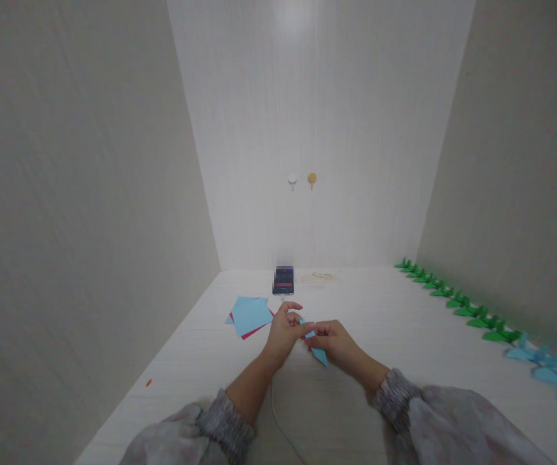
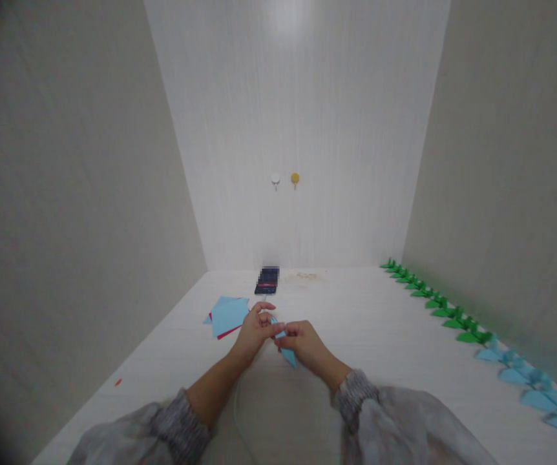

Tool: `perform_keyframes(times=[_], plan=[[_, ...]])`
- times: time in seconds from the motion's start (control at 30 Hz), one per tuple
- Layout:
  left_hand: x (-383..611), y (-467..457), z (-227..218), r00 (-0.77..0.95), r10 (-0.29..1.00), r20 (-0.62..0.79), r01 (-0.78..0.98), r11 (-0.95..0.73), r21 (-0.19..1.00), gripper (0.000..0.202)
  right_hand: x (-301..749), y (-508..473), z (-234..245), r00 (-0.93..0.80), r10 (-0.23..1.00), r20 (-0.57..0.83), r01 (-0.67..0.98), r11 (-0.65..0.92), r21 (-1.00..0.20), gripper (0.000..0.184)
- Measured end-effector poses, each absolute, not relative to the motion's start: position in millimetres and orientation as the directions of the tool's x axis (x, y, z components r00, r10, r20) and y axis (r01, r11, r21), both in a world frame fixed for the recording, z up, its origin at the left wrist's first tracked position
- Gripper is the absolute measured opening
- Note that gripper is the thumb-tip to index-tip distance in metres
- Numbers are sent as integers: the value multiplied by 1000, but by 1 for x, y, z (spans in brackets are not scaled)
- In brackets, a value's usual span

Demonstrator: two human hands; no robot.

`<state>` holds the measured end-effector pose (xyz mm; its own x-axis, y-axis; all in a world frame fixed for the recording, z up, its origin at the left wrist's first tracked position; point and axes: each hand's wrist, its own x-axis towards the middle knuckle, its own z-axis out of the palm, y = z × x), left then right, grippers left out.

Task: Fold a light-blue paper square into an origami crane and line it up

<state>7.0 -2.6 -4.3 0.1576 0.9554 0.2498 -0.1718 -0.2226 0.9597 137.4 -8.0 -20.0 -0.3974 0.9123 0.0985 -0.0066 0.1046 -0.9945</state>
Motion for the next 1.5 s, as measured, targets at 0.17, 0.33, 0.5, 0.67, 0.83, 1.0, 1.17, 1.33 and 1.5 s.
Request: perform_keyframes(times=[0.17,0.33,0.5,0.67,0.83,1.0,1.17,1.33,1.5], plan=[[8,-4,-4,202,954,224,-178,-189,966,43,138,-9,-18,-381,922,64,-32,56,-998,7],[6,-1,-5,159,957,241,-225,-203,953,40,134,-12,-16,-345,933,105,-13,107,-994,13],[3,-1,-3,77,973,220,-296,-188,937,41,134,-12,-13,-334,916,223,57,255,-965,19],[5,-2,2,62,977,202,-346,-169,923,40,140,-11,-10,-236,898,371,291,429,-855,19],[8,0,-5,113,987,110,-248,-79,966,30,146,-14,-2,-168,814,556,694,498,-519,19],[10,-1,-11,266,961,78,-131,-44,990,35,145,-16,1,-332,762,556,895,441,-71,14],[9,4,-15,187,982,29,-124,-6,992,29,142,-15,-1,-486,712,506,852,515,94,12],[4,6,-12,116,993,10,-310,27,950,21,143,-20,3,-548,645,533,720,688,-91,29],[3,2,-5,136,990,24,-422,36,906,20,147,-20,5,-498,613,614,455,787,-417,26]])
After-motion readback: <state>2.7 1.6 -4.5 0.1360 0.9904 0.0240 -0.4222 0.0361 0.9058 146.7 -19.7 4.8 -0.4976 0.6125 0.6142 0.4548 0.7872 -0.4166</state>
